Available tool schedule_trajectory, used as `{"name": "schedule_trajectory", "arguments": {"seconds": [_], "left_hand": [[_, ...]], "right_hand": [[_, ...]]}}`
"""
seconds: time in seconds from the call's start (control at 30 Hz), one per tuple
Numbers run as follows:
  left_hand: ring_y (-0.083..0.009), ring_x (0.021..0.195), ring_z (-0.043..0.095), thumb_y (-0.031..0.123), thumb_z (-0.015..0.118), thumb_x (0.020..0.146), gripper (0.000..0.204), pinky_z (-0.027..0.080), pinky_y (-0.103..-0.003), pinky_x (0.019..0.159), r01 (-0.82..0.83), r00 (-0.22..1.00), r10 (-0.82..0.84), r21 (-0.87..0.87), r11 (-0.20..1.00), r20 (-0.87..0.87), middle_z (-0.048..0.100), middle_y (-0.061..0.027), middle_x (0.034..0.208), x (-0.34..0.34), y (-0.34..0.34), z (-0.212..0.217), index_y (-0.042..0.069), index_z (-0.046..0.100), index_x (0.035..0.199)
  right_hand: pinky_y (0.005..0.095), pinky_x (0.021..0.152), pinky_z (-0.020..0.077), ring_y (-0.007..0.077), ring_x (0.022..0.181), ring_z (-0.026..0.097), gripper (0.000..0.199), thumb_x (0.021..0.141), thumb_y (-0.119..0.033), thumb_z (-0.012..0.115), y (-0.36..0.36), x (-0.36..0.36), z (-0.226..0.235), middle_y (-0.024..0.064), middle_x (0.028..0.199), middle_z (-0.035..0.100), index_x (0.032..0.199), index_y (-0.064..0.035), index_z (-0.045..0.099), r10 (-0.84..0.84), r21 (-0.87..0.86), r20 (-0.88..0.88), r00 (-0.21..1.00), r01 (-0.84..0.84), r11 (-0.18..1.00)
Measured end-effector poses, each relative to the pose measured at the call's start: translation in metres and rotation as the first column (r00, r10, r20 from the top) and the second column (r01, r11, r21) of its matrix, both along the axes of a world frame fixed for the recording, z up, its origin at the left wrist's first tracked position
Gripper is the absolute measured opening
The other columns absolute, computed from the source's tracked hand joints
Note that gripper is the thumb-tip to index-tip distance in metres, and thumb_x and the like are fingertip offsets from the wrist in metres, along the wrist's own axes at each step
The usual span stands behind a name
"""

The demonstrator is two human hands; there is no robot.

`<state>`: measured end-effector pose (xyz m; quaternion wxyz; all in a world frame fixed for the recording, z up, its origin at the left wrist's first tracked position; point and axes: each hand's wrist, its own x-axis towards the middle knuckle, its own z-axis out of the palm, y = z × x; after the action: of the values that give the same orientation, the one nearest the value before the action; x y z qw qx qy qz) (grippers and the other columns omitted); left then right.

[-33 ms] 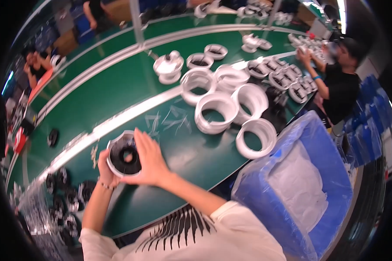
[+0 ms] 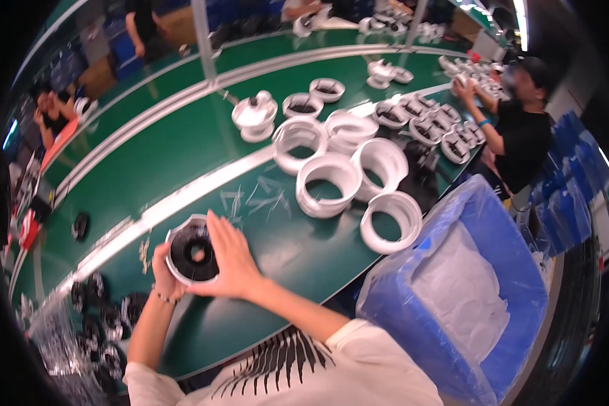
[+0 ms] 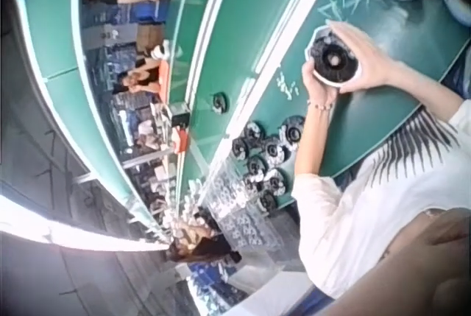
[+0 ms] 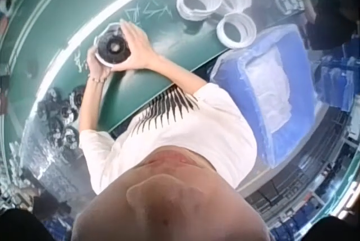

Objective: Assemble security cameras by inserting the camera core components into the white plastic housings on a factory assembly line.

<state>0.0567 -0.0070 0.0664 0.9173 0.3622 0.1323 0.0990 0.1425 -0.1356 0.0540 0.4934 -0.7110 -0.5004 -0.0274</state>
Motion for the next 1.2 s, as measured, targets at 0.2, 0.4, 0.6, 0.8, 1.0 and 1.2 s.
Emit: {"name": "schedule_trajectory", "arguments": {"seconds": [0.2, 0.4, 0.6, 0.8, 1.0, 1.2], "left_hand": [[-0.0234, 0.097, 0.055, 0.038, 0.038, 0.084, 0.046, 0.043, -0.036, 0.086, 0.021, 0.993, -0.014, 0.059, 0.998, -0.119, 0.056, -0.0125, 0.106, 0.038, 0.011, 0.012, 0.001, 0.049, 0.11], [-0.026, 0.096, 0.055, 0.037, 0.039, 0.085, 0.039, 0.043, -0.04, 0.087, -0.115, 0.984, 0.121, 0.051, 0.992, -0.134, 0.056, -0.0126, 0.106, 0.085, 0.088, -0.006, 0.006, 0.048, 0.107], [-0.0296, 0.107, 0.049, 0.038, 0.03, 0.088, 0.039, 0.04, -0.047, 0.089, -0.282, 0.945, 0.279, 0.003, 0.959, -0.169, 0.049, -0.0158, 0.116, 0.152, 0.187, -0.049, 0.007, 0.042, 0.109], [-0.0299, 0.11, 0.046, 0.029, 0.032, 0.092, 0.04, 0.035, -0.045, 0.096, -0.258, 0.965, 0.255, 0.046, 0.965, 0.058, 0.045, -0.0167, 0.12, 0.165, 0.216, -0.077, -0.001, 0.039, 0.118], [-0.0225, 0.106, 0.049, 0.027, 0.055, 0.082, 0.05, 0.041, -0.031, 0.087, -0.415, 0.737, 0.672, 0.741, 0.528, -0.066, 0.049, -0.0182, 0.117, 0.143, 0.187, -0.047, -0.002, 0.041, 0.12], [-0.0171, 0.095, 0.056, 0.009, 0.056, 0.079, 0.028, 0.046, -0.029, 0.083, 0.002, 0.963, 0.266, 0.983, 0.184, -0.052, 0.059, -0.0095, 0.1, -0.023, 0.202, 0.0, 0.001, 0.053, 0.106]], "right_hand": [[0.046, 0.103, 0.0145, 0.0397, 0.127, 0.013, 0.112, 0.056, -0.049, 0.074, -0.041, 0.025, 0.034, 0.0234, 0.138, 0.013, 0.134, 0.0006, 0.011, -0.034, -0.006, 0.164, 0.986, 0.036, 0.999], [0.0469, 0.099, 0.0241, 0.0348, 0.12, 0.031, 0.061, 0.062, -0.026, 0.073, -0.119, 0.088, 0.056, 0.0119, 0.127, 0.04, 0.113, -0.0039, 0.049, -0.431, -0.181, 0.402, 0.807, 0.532, 0.827], [0.0584, 0.097, 0.0177, 0.0298, 0.117, 0.038, 0.012, 0.066, -0.013, 0.068, -0.133, 0.112, 0.022, 0.0007, 0.104, 0.057, 0.076, -0.0103, 0.062, -0.483, -0.186, 0.315, 0.817, 0.552, 0.813], [0.0495, 0.101, 0.0192, 0.0235, 0.091, 0.056, 0.006, 0.066, -0.01, 0.066, -0.124, 0.12, 0.028, 0.0021, 0.074, 0.063, 0.07, -0.0077, 0.063, -0.483, -0.068, 0.358, 0.799, 0.538, 0.84], [0.0416, 0.081, 0.0427, 0.0208, 0.058, 0.056, 0.006, 0.067, 0.0, 0.063, -0.102, 0.068, 0.063, 0.0075, 0.066, 0.059, 0.069, -0.0019, 0.058, -0.48, 0.241, 0.431, 0.764, 0.415, 0.877], [0.0265, 0.049, 0.0425, 0.017, 0.045, 0.049, 0.017, 0.061, -0.002, 0.069, -0.063, -0.034, 0.065, 0.004, 0.053, 0.049, 0.076, -0.0017, 0.061, 0.203, -0.006, 0.308, 0.93, -0.212, 0.977]]}}
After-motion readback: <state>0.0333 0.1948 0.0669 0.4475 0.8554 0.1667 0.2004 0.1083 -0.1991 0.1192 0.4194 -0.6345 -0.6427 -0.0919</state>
